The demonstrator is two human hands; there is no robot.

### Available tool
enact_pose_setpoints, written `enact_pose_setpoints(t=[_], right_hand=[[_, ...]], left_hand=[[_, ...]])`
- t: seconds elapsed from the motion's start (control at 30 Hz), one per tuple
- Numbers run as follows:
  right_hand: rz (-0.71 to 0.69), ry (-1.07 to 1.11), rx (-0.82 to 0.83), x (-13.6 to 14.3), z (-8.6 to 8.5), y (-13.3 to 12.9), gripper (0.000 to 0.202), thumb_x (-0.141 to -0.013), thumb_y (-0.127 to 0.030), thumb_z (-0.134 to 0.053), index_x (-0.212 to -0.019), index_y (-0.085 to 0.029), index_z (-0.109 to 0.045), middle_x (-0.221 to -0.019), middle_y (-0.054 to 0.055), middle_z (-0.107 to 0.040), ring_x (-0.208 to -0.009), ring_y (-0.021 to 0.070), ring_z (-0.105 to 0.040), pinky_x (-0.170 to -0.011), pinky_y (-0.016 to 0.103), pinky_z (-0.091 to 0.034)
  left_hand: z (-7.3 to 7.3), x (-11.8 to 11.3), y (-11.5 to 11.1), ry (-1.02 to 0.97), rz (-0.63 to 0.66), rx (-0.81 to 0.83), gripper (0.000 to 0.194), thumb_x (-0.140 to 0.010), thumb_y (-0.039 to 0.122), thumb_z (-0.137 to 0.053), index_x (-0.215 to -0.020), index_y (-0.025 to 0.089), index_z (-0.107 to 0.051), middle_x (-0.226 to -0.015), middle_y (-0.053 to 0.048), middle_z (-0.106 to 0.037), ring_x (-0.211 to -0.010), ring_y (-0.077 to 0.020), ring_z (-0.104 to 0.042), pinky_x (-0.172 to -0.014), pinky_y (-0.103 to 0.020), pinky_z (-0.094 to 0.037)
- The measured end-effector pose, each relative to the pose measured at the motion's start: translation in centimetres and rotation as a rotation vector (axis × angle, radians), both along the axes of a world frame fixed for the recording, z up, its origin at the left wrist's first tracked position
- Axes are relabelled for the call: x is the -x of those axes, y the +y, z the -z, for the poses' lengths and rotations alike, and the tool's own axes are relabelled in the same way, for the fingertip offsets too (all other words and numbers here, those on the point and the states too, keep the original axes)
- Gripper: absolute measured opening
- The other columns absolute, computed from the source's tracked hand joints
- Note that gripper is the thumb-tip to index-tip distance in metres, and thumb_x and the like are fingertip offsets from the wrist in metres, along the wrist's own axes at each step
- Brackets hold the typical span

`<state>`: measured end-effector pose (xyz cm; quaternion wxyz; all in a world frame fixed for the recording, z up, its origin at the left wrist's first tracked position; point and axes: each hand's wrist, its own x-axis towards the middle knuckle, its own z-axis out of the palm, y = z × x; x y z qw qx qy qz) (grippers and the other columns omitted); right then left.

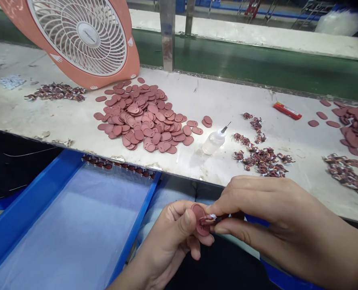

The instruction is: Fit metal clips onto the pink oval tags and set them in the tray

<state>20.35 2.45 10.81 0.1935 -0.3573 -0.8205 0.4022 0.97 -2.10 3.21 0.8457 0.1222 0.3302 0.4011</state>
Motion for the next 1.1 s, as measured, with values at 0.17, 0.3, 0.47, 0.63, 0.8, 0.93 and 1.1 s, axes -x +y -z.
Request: enact_pose_setpoints(t=[0.17, 0.3, 0.47, 0.63, 0.8, 0.93, 1.1], right_hand=[[-0.040, 0.012, 0.048, 0.15, -0.30, 0.38, 0.016, -0.095, -0.010, -0.061, -0.100, -0.024, -0.067, -0.091, -0.008, -0.072, -0.082, 0.0037, -0.066, -0.074, 0.013, -0.048], [-0.075, 0.007, 0.045, 0.04, -0.38, 0.67, 0.016, -0.096, -0.011, -0.061, -0.102, -0.025, -0.066, -0.093, -0.010, -0.072, -0.084, 0.0024, -0.065, -0.076, 0.013, -0.048], [-0.115, -0.011, 0.030, -0.04, -0.42, 0.97, 0.012, -0.097, -0.012, -0.060, -0.097, -0.024, -0.063, -0.092, -0.008, -0.070, -0.082, 0.0046, -0.064, -0.073, 0.016, -0.048], [-0.130, -0.054, 0.033, 0.01, -0.52, 1.04, 0.012, -0.098, -0.017, -0.058, -0.092, -0.025, -0.061, -0.091, -0.008, -0.069, -0.079, 0.0064, -0.063, -0.071, 0.017, -0.047], [-0.137, -0.097, -0.002, 0.16, -0.70, 0.90, 0.014, -0.099, -0.016, -0.055, -0.087, -0.023, -0.059, -0.087, -0.007, -0.067, -0.076, 0.0069, -0.061, -0.068, 0.019, -0.044], [-0.132, -0.081, -0.032, 0.20, -0.72, 0.89, 0.014, -0.098, -0.013, -0.056, -0.090, -0.024, -0.059, -0.087, -0.007, -0.066, -0.075, 0.0068, -0.059, -0.066, 0.018, -0.043], [-0.132, -0.029, -0.059, 0.29, -0.16, 0.37, 0.011, -0.098, -0.014, -0.058, -0.098, -0.025, -0.060, -0.090, -0.004, -0.067, -0.077, 0.0072, -0.062, -0.068, 0.016, -0.046]], left_hand=[[0.09, -0.03, 0.02, -0.006, 0.002, 0.020, 0.032, -0.073, 0.048, -0.082, -0.074, 0.016, -0.078, -0.063, 0.000, -0.068, -0.055, -0.0059, -0.064, -0.043, -0.009, -0.046], [0.07, -0.02, 0.05, -0.018, 0.001, 0.025, 0.031, -0.074, 0.047, -0.081, -0.074, 0.016, -0.078, -0.062, 0.000, -0.068, -0.054, -0.0052, -0.063, -0.043, -0.009, -0.046], [-0.15, -0.03, 0.12, -0.022, 0.020, 0.026, 0.030, -0.076, 0.046, -0.081, -0.075, 0.016, -0.078, -0.066, 0.000, -0.070, -0.056, -0.0055, -0.064, -0.043, -0.009, -0.046], [-0.24, -0.12, 0.17, -0.002, 0.018, 0.044, 0.033, -0.071, 0.049, -0.083, -0.073, 0.016, -0.077, -0.063, 0.000, -0.068, -0.053, -0.0054, -0.063, -0.042, -0.009, -0.045], [-0.20, -0.17, 0.30, 0.042, 0.011, 0.055, 0.035, -0.069, 0.050, -0.084, -0.071, 0.016, -0.076, -0.059, 0.001, -0.065, -0.051, -0.0054, -0.060, -0.042, -0.009, -0.044], [-0.44, -0.22, 0.43, 0.036, 0.008, 0.036, 0.033, -0.072, 0.048, -0.082, -0.071, 0.016, -0.077, -0.061, 0.001, -0.065, -0.052, -0.0052, -0.060, -0.043, -0.010, -0.044], [-0.89, -0.22, 0.43, 0.020, 0.018, 0.000, 0.031, -0.070, 0.047, -0.085, -0.072, 0.017, -0.077, -0.059, 0.001, -0.065, -0.052, -0.0055, -0.061, -0.044, -0.010, -0.044]])
